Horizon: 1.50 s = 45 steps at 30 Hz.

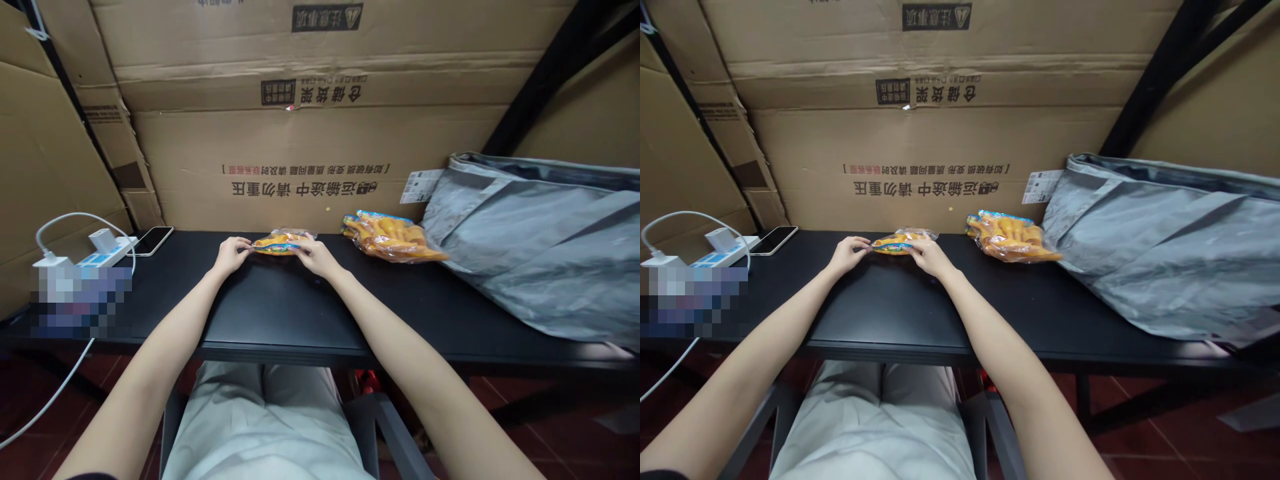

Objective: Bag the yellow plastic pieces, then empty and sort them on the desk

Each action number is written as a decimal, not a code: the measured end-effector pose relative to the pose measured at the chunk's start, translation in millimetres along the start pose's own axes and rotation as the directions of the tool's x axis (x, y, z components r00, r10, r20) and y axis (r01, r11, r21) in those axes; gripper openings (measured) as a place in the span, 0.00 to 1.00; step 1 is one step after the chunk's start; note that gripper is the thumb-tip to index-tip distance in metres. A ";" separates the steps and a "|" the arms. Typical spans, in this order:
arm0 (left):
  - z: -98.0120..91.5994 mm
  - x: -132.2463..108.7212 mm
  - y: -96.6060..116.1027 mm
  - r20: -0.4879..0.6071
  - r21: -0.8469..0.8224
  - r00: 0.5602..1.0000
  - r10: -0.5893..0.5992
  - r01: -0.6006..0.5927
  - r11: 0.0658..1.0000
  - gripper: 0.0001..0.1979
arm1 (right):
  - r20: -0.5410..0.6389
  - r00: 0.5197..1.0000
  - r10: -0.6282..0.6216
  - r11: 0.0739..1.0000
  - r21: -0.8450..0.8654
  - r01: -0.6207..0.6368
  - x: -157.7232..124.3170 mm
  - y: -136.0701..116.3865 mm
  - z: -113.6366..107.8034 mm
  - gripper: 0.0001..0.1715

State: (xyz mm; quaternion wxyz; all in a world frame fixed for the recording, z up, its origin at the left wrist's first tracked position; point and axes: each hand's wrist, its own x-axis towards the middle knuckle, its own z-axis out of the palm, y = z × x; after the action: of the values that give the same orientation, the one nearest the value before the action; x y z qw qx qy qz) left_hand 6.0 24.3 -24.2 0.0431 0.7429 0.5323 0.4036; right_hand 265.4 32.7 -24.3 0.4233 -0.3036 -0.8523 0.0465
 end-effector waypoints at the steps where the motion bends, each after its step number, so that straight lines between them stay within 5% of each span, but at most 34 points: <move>1: -1.4 0.3 3.0 -0.029 -0.049 1.000 0.008 -0.009 0.999 0.05 | -0.015 1.000 0.026 1.000 -0.012 -0.026 0.1 0.3 -3.4 0.13; 11: -5.3 -4.7 19.8 -0.123 -0.283 0.990 -0.069 0.031 0.959 0.12 | 0.217 0.965 0.144 0.988 -0.087 -0.128 -1.6 -0.6 -19.6 0.18; 18: -0.6 -4.0 11.9 -0.070 -0.330 0.996 -0.061 0.035 0.943 0.18 | 0.101 0.979 0.176 0.984 0.019 -0.178 -1.6 -0.6 -13.5 0.09; 24: 0.5 -6.9 -7.5 0.116 -0.035 0.993 0.018 -0.014 0.999 0.41 | 0.019 0.970 0.242 0.970 0.007 -0.242 -3.3 1.9 -12.8 0.10; 27: 0.2 -8.1 -11.0 0.174 0.116 0.984 0.031 -0.052 0.992 0.31 | -0.001 0.964 0.266 0.963 -0.042 -0.265 -3.2 2.5 -11.7 0.11; 30: 0.5 -7.4 -5.8 0.109 0.172 0.990 0.094 -0.112 0.979 0.16 | 0.031 0.951 0.307 0.942 -0.153 -0.299 -1.5 0.1 -14.2 0.13; 35: 5.6 -6.1 9.9 0.002 0.003 0.999 0.034 -0.034 0.999 0.21 | -0.054 0.928 0.368 0.880 -0.303 -0.367 2.8 -5.6 -25.5 0.19; 39: 10.3 -5.1 18.8 0.079 -0.413 0.988 -0.134 0.155 0.897 0.29 | 0.002 0.872 0.490 0.869 0.080 -0.488 4.5 -11.1 -30.8 0.25; 42: 11.9 -4.6 22.7 0.140 -0.617 0.969 -0.201 0.245 0.748 0.33 | 0.135 0.828 0.545 0.691 0.488 -0.534 5.6 -17.3 -30.1 0.22; 45: 13.2 -4.3 25.2 0.121 -0.658 0.967 -0.224 0.247 0.711 0.33 | 0.154 0.793 0.590 0.503 0.697 -0.511 7.8 -22.1 -26.8 0.18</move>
State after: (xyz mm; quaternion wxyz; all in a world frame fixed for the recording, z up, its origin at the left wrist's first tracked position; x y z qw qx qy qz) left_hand 33.2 14.7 -23.0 0.3657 0.6105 0.4415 0.5464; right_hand 271.4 14.3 5.7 0.5122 -0.3737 -0.6013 0.4862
